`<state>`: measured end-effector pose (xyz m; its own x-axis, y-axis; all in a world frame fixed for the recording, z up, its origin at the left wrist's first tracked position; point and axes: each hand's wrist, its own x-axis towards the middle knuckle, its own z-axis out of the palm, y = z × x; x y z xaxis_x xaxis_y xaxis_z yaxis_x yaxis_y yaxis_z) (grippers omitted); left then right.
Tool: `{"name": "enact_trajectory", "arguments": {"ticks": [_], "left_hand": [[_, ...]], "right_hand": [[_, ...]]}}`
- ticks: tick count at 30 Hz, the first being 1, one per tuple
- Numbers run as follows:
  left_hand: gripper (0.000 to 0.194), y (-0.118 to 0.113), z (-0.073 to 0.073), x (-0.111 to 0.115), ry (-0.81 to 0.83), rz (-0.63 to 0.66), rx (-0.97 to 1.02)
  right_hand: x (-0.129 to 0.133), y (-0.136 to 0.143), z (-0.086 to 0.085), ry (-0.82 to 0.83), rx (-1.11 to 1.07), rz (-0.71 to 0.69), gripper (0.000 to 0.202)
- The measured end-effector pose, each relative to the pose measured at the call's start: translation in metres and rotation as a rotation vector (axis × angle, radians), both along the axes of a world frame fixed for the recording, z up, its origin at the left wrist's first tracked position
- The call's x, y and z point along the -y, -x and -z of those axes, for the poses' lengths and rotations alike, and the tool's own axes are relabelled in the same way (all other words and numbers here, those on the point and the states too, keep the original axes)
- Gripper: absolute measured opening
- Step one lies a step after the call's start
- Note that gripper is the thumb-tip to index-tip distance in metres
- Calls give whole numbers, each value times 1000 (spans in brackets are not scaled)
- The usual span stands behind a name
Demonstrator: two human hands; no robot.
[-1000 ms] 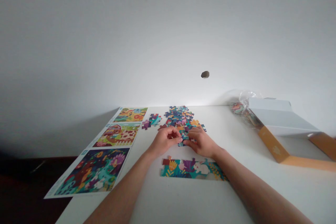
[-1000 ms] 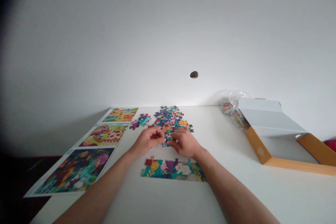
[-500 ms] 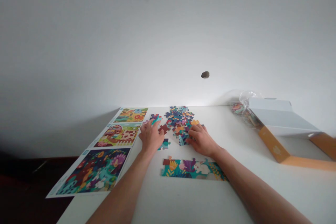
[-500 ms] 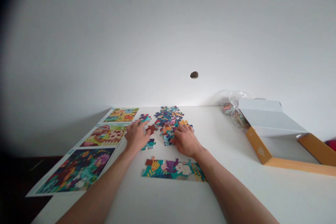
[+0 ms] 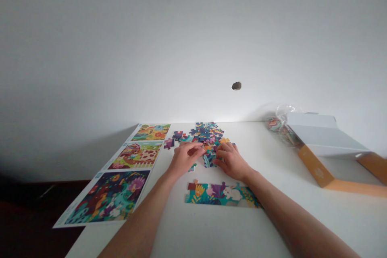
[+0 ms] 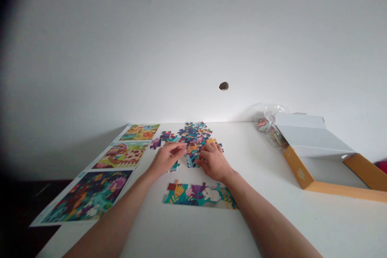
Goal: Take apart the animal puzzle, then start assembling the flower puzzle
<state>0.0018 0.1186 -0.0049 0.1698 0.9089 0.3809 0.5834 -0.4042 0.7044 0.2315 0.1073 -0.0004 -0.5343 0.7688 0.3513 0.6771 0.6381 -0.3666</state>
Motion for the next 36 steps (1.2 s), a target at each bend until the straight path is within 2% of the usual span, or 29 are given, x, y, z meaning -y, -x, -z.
{"name": "enact_trajectory", "arguments": {"ticks": [2,4,6,9,12,15,18,22,27,29,32,36], "left_hand": [[30,-5,-1,4,47,118,13],[28,-7,1,4,63,130,-9],[23,-5,5,1,54,38,5],[24,4,8,-7,24,-209,21],[24,12,10,-11,13,-437,-58],[32,14,12,-12,26,-526,-185],[41,12,17,-12,11,-511,-286],[35,12,20,-13,-11,-488,-283],[25,16,20,-11,-56,-470,-130],[23,17,21,-11,-82,-423,-5],[22,18,21,-12,-81,-395,70],[22,24,18,-8,-56,-377,185]], "right_hand": [[0,0,0,1,4,1,21],[0,0,0,7,14,18,21],[0,0,0,11,28,72,23],[-1,-1,2,1,50,194,43],[-2,-3,4,-13,53,297,55],[-5,-6,6,4,51,324,57],[-10,-10,10,26,42,285,55],[-15,-12,13,15,9,256,52],[-12,-8,11,-40,32,247,52],[-10,-6,11,-42,49,236,52],[-11,-5,9,-24,78,231,53],[-8,-1,-4,39,115,232,55]]}}
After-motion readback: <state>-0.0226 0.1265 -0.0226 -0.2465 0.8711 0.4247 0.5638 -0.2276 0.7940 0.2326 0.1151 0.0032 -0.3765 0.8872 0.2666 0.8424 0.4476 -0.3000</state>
